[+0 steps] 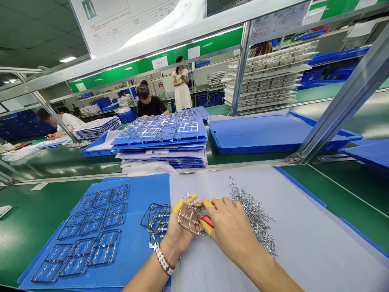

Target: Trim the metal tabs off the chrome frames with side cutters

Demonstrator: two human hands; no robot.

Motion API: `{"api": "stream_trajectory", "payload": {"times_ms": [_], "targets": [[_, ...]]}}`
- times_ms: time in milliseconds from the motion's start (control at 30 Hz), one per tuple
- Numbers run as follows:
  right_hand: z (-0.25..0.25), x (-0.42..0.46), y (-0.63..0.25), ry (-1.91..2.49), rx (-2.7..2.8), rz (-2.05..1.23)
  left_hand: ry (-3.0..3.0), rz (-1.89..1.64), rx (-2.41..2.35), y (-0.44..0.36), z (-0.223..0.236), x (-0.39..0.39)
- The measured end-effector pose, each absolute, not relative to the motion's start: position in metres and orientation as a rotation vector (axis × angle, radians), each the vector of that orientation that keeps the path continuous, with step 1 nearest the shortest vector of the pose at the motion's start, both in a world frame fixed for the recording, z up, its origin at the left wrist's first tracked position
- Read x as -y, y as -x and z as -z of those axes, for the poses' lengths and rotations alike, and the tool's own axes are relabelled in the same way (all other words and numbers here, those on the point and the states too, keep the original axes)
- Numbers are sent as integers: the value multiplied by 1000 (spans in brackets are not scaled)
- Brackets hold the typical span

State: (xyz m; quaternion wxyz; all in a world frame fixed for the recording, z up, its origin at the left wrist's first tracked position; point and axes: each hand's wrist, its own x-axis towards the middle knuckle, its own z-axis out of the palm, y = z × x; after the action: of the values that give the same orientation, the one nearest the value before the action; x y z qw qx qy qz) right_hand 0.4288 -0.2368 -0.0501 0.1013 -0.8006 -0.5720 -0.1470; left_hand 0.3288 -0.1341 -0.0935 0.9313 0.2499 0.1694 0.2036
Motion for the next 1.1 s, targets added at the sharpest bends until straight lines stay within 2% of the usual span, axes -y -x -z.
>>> {"api": "stream_trajectory", "payload": {"times_ms": [467, 800, 1100], "targets": [[43, 226, -428, 2509, 1705, 178, -555, -404, -337, -330, 98, 135], [54, 246, -439, 2489, 1655, 248, -519, -352, -301, -326, 99, 131], [61, 251, -442, 2541, 1616, 179, -571, -329, -320, -326, 102, 131]]}}
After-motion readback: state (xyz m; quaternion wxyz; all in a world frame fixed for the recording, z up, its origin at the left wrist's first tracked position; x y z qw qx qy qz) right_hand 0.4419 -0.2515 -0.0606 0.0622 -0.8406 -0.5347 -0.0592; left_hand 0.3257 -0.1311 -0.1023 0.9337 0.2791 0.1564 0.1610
